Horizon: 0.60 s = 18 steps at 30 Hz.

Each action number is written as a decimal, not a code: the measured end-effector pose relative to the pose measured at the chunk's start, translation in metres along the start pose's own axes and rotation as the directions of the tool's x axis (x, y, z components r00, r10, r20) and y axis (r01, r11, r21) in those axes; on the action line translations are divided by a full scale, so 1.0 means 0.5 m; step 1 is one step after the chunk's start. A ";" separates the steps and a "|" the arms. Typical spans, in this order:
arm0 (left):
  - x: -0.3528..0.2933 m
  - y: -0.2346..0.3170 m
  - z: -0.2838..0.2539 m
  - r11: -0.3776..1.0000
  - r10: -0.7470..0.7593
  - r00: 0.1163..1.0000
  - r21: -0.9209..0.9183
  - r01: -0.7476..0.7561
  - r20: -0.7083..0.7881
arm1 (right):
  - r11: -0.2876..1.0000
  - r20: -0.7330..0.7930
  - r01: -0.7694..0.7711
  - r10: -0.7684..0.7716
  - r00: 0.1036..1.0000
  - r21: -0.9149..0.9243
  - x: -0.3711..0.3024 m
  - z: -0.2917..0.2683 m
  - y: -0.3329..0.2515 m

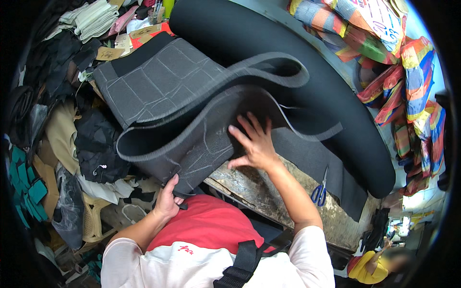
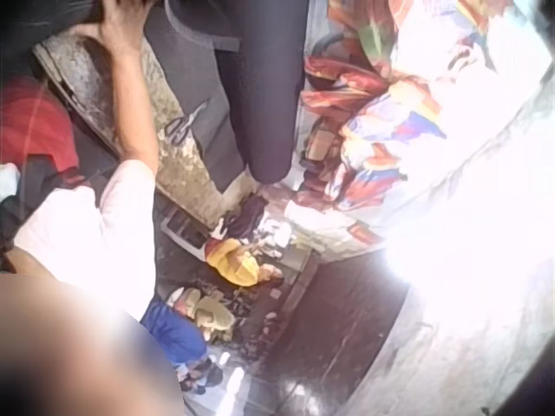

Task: The person marks a large piece of dark fabric with chalk using a small rectangular block, then cuts along the marked lines with scissors. The person repeatedly lifts and repositions the fabric to follow the drawn pattern and removes cut pieces.

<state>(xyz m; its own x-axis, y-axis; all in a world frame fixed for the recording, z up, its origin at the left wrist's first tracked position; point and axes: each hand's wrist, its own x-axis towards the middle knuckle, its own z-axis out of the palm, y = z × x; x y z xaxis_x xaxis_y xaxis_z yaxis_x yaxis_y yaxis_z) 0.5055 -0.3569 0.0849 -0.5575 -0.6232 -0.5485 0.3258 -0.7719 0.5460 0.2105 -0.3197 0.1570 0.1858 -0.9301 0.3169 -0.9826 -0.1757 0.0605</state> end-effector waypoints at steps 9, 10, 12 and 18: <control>-0.038 0.011 -0.061 0.978 -0.187 0.981 -0.097 0.182 -0.047 | 0.953 0.325 0.037 -0.138 0.936 0.299 0.131 0.085 0.060; -0.040 0.013 -0.066 0.979 -0.193 0.981 -0.074 0.190 -0.030 | 0.946 0.241 0.097 -0.176 0.955 0.308 0.127 0.084 0.059; -0.043 0.023 -0.082 0.982 -0.185 0.983 -0.040 0.185 -0.004 | 0.940 0.247 0.116 -0.201 0.948 0.320 0.112 0.068 0.062; -0.049 0.057 -0.137 0.957 -0.227 0.970 0.163 0.240 -0.090 | 0.953 0.462 0.297 -0.287 0.839 0.053 0.084 0.027 0.053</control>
<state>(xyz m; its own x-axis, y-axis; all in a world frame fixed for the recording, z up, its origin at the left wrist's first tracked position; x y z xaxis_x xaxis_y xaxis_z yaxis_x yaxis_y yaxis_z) 0.5808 -0.3722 0.0703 -0.5463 -0.4400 -0.7127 0.0539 -0.8676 0.4943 0.1925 -0.3678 0.1590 0.4376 -0.8791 -0.1889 -0.8817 -0.4607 0.1015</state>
